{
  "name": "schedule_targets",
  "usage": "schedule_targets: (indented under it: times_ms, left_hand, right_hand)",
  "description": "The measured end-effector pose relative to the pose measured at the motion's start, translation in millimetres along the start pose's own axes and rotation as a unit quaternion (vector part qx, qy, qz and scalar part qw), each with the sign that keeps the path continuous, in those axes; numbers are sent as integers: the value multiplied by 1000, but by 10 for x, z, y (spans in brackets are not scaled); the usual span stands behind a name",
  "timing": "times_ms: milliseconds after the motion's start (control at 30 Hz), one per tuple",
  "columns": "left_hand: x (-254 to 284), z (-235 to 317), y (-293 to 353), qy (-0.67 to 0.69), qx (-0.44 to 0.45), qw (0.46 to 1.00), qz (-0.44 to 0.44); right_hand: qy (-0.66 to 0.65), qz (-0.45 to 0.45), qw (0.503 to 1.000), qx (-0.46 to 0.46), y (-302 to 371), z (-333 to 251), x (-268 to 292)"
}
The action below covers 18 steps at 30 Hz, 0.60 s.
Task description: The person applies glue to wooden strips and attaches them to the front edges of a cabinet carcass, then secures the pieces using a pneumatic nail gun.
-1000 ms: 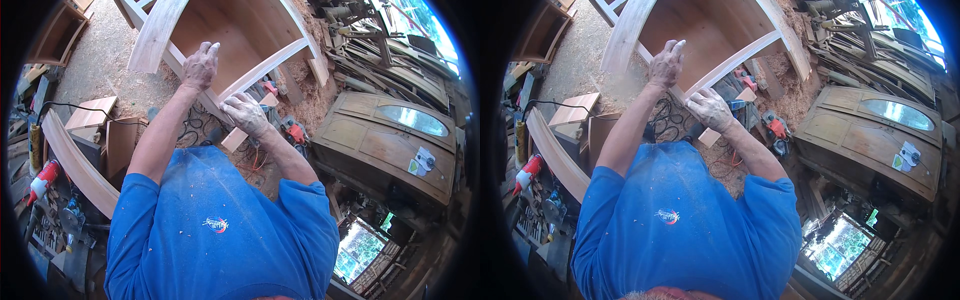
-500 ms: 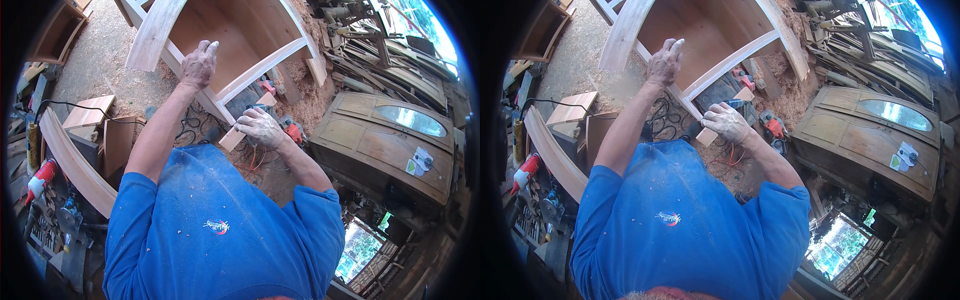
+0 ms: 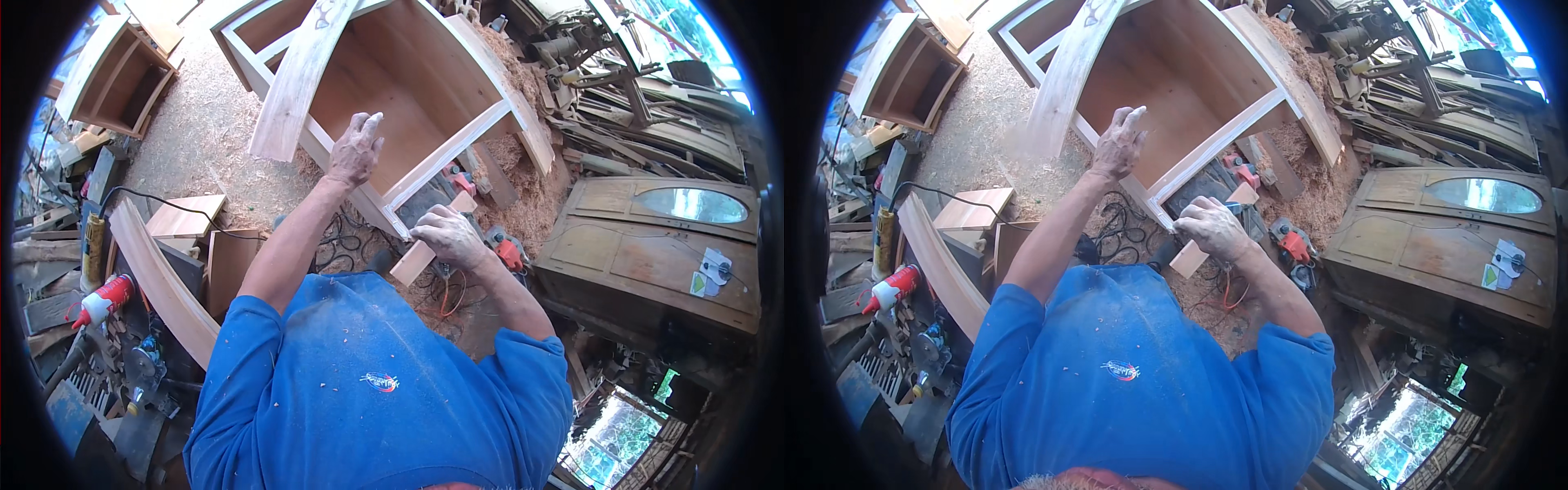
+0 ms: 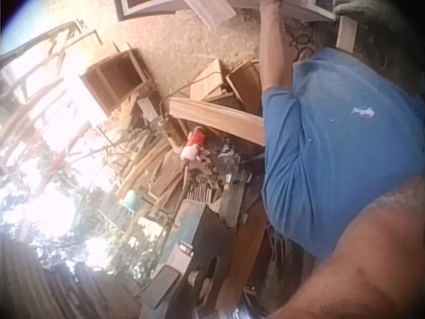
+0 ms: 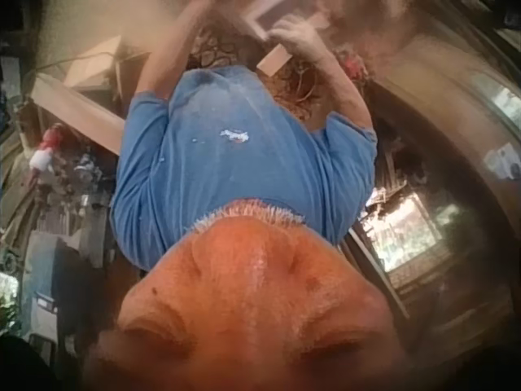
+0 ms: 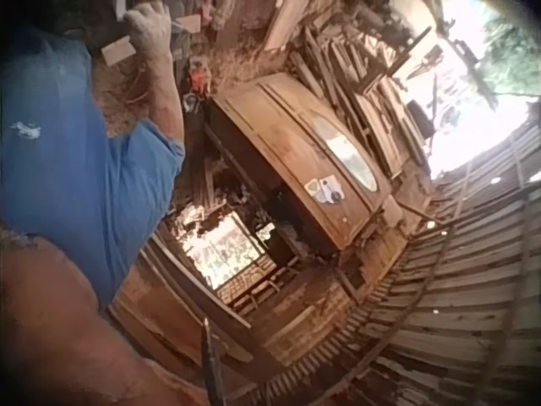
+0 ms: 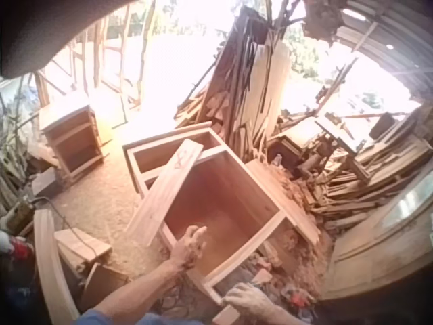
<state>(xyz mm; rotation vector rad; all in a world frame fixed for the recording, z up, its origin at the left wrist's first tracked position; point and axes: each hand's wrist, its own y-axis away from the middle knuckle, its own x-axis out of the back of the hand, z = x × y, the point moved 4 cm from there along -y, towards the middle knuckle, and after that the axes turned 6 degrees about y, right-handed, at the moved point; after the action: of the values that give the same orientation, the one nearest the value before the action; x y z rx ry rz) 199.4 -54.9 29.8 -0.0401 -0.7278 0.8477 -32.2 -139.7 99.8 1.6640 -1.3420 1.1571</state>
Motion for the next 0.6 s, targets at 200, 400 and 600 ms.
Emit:
schedule_targets:
  times_ms: [200, 400, 600]
  left_hand:
    - [962, -220, -750, -295, 103, 946, 82]
    - [1124, -740, -885, -297, 306, 904, -35]
    - [1594, -975, -790, -91, 247, 964, -27]
  right_hand:
    - [-263, 166, 930, -197, 64, -68, 193]
    - [-527, 231, 751, -323, -144, -315, 85]
    - [-578, 280, 716, -273, -474, -302, 134]
